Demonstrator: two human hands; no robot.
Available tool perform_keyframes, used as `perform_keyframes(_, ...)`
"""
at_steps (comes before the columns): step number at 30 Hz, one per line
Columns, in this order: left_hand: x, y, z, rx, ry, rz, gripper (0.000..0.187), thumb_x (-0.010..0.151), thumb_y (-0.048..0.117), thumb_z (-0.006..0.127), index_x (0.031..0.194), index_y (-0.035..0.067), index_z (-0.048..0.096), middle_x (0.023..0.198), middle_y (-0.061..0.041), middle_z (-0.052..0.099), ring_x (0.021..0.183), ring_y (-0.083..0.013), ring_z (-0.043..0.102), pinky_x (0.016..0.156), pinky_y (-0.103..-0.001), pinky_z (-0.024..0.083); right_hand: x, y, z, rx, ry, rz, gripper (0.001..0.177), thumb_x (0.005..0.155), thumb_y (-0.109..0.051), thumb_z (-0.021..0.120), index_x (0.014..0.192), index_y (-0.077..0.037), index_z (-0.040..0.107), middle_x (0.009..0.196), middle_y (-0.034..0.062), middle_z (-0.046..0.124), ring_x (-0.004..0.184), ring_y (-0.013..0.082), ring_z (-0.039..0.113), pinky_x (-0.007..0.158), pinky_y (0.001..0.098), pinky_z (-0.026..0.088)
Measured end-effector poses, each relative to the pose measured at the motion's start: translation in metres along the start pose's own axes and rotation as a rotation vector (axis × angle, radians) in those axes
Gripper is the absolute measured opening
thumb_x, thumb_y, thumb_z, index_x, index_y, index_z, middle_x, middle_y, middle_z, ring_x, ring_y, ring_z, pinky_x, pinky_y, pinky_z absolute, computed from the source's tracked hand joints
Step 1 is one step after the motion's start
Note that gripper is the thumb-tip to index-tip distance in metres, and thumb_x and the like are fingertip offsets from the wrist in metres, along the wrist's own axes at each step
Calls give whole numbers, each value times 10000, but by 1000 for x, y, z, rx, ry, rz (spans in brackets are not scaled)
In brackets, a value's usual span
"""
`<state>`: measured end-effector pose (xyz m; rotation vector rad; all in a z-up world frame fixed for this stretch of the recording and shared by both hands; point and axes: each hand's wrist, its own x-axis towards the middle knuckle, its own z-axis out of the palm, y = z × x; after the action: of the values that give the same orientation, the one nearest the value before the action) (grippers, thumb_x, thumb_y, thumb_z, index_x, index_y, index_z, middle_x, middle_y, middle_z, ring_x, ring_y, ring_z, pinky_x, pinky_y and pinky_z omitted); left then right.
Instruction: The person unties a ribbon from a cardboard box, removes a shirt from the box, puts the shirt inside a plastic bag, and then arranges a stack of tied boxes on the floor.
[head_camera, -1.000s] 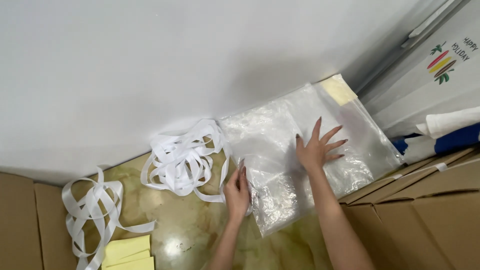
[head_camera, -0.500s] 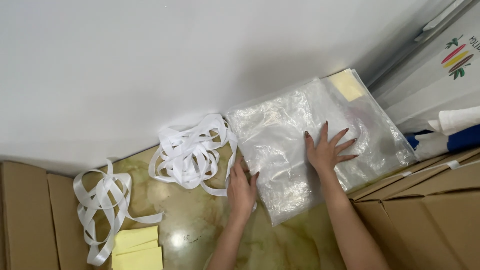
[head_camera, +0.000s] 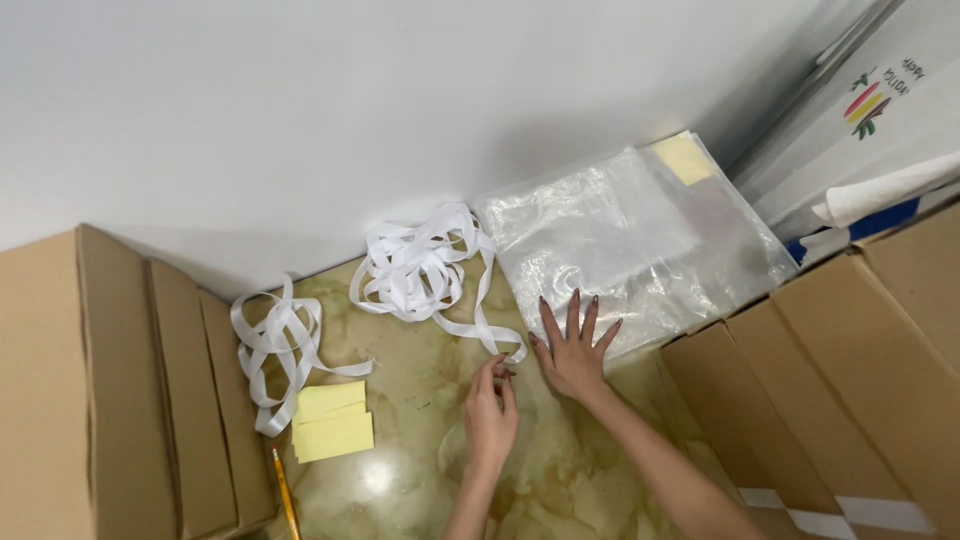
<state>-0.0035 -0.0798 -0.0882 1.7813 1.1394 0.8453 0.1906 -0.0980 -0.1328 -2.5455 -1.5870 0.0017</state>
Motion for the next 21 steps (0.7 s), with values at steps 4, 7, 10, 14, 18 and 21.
perform_keyframes(4,-27,17,-23,-76,-23,-95,329,1015,117,538,1305,177,682,1072,1,843,864,-169,779,833,-340,598,-12,-7,-43,95,-231,67,702,1092,-599,218,1737,-384,44,1796,258,-124,1622,546,-143,1154,882,-13)
perform_keyframes(7,-50,31,-42,-303,-55,-204,249,1060,167,552,1257,153,705,1010,-49,841,705,-155,793,624,-296,622,-43,-4,-53,298,-259,61,593,1107,-454,334,1650,-222,384,1782,229,141,1648,502,-7,1275,757,-3)
perform_keyframes(10,-77,31,-58,-346,-10,-220,116,1011,207,697,1094,126,701,931,-61,863,694,-168,794,668,-296,644,-93,-10,-81,635,-228,134,462,1057,-333,465,1444,-213,688,1510,111,664,1617,501,257,1263,542,312)
perform_keyframes(14,-116,27,-75,-377,57,-202,104,951,97,790,951,85,686,926,-69,766,751,-171,783,665,-304,623,-171,-27,-146,805,-195,232,397,1039,-255,567,1374,-173,765,1392,-5,781,1290,190,713,1075,357,539)
perform_keyframes(18,-159,57,-96,-383,56,-134,143,937,92,808,882,87,676,894,-78,820,744,-167,817,679,-288,608,-243,-28,-181,860,-154,194,359,1037,-215,593,1332,-159,790,1360,20,802,1264,173,739,1112,352,554)
perform_keyframes(21,-184,91,-98,-504,40,-129,271,877,146,893,841,74,634,904,-114,843,697,-188,820,633,-303,652,-287,-23,-196,870,-121,125,355,1036,-247,598,1308,-146,804,1334,16,819,1226,162,765,1067,333,575)
